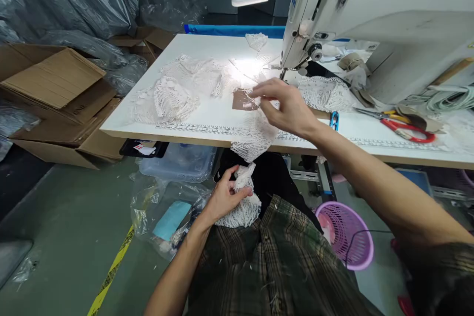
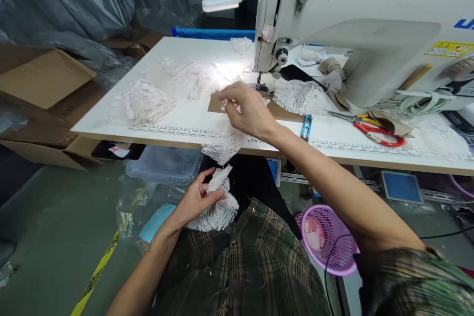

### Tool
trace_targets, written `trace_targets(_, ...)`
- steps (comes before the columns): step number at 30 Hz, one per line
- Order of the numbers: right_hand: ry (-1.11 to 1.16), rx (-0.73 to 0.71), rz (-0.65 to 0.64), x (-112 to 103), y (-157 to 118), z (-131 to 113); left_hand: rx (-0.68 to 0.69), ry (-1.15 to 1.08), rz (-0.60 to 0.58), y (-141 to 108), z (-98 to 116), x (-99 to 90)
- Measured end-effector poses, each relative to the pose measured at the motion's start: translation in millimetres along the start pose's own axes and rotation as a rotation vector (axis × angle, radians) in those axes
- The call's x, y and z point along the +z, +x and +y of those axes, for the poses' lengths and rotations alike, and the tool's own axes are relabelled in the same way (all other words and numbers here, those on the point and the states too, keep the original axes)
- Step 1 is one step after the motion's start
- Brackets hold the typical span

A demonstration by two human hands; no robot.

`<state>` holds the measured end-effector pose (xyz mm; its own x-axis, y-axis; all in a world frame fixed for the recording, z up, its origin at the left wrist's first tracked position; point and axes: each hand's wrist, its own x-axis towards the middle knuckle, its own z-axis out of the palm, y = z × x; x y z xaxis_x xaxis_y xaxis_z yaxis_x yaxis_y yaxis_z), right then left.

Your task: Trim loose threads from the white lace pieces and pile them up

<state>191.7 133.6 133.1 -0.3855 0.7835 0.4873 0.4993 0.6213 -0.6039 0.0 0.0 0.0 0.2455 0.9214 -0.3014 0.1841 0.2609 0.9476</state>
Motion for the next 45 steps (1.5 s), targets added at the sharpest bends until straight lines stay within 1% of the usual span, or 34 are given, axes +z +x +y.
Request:
trace_targets(2, 0.061, 0.030, 0.082, -13, -41, -13, 0.004, 0.031, -0.025, -2, 3, -2.9)
trace_targets(3, 0.090, 0.059, 0.116, -15, -61, -18, 0.015, 0.049, -0.046, -3, 6, -3.7)
trace_targets(4, 0.125, 0.113, 0.125, -13, -79, -22, 0.031, 0.074, -0.065, -5, 8, -3.8)
trace_targets(5, 0.175, 0.186, 0.099, -8, -96, -25, 0.048, 0.111, -0.075, -6, 11, -3.0)
trace_targets(7, 0.282, 0.363, 0.018, 10, -123, -26, 0.093, 0.259, -0.048, -9, 16, 1.5)
trace_targets(9, 0.396, 0.531, -0.108, 34, -140, -23, 0.180, 0.505, 0.048, -12, 20, 9.2)
trace_targets(11, 0.501, 0.626, -0.208, 55, -147, -17, 0.327, 0.759, 0.111, -17, 21, 17.5)
trace_targets(12, 0.549, 0.657, -0.221, 63, -149, -14, 0.407, 0.863, 0.106, -19, 21, 20.8)
trace_targets(14, 0.632, 0.682, -0.230, 71, -150, -8, 0.540, 0.985, 0.036, -23, 22, 23.5)
trace_targets(15, 0.667, 0.681, -0.236, 72, -151, -6, 0.588, 0.996, -0.003, -24, 22, 22.5)
trace_targets(16, 0.700, 0.670, -0.252, 71, -152, -4, 0.624, 0.973, -0.015, -24, 23, 20.0)
trace_targets(17, 0.728, 0.651, -0.276, 68, -152, -3, 0.647, 0.922, 0.008, -23, 24, 16.3)
trace_targets(19, 0.760, 0.611, -0.315, 62, -154, -3, 0.651, 0.776, 0.115, -16, 25, 7.2)
trace_targets(20, 0.762, 0.590, -0.328, 60, -155, -4, 0.627, 0.699, 0.167, -11, 26, 2.9)
trace_targets(21, 0.753, 0.570, -0.339, 59, -155, -5, 0.588, 0.623, 0.190, -5, 27, -0.3)
trace_targets(22, 0.733, 0.549, -0.346, 58, -155, -7, 0.541, 0.547, 0.168, 1, 27, -2.2)
trace_targets(24, 0.668, 0.497, -0.363, 55, -155, -11, 0.448, 0.374, 0.030, 11, 26, -1.6)
trace_targets(26, 0.554, 0.404, -0.417, 44, -153, -15, 0.384, 0.184, -0.096, 17, 24, 3.4)
trace_targets(27, 0.481, 0.350, -0.441, 35, -152, -16, 0.358, 0.103, -0.125, 18, 23, 6.3)
trace_targets(28, 0.391, 0.294, -0.462, 22, -150, -16, 0.330, 0.045, -0.129, 18, 22, 8.8)
trace_targets(29, 0.306, 0.257, -0.425, 6, -148, -14, 0.299, 0.014, -0.115, 16, 21, 10.4)
trace_targets(30, 0.217, 0.243, -0.348, -11, -145, -10, 0.264, 0.005, -0.097, 14, 21, 11.1)
trace_targets(32, -0.002, 0.238, -0.109, -48, -139, 4, 0.202, 0.005, -0.064, 10, 21, 9.5)
trace_targets(33, -0.125, 0.217, -0.011, -64, -135, 15, 0.180, -0.013, -0.055, 8, 22, 7.5)
trace_targets(34, -0.241, 0.201, 0.028, -79, -132, 27, 0.163, -0.047, -0.050, 6, 22, 5.2)
trace_targets(35, -0.341, 0.172, 0.018, -90, -128, 40, 0.147, -0.089, -0.054, 5, 23, 2.7)
trace_targets(36, -0.393, 0.149, -0.027, -99, -125, 52, 0.130, -0.129, -0.064, 4, 25, 0.4)
trace_targets(37, -0.402, 0.119, -0.105, -104, -121, 64, 0.113, -0.157, -0.079, 3, 26, -1.7)
trace_targets(38, -0.401, 0.079, -0.154, -108, -118, 75, 0.095, -0.168, -0.098, 3, 28, -3.3)
trace_targets(39, -0.399, 0.053, -0.192, -110, -114, 85, 0.082, -0.168, -0.112, 2, 29, -4.5)
trace_targets(41, -0.413, -0.016, -0.221, -110, -107, 97, 0.075, -0.136, -0.133, 2, 33, -5.3)
trace_targets(43, -0.481, -0.092, -0.243, -109, -100, 98, 0.099, -0.063, -0.127, 1, 36, -4.5)
trace_targets(45, -0.567, -0.161, -0.233, -104, -96, 88, 0.142, 0.037, -0.085, 1, 38, -2.9)
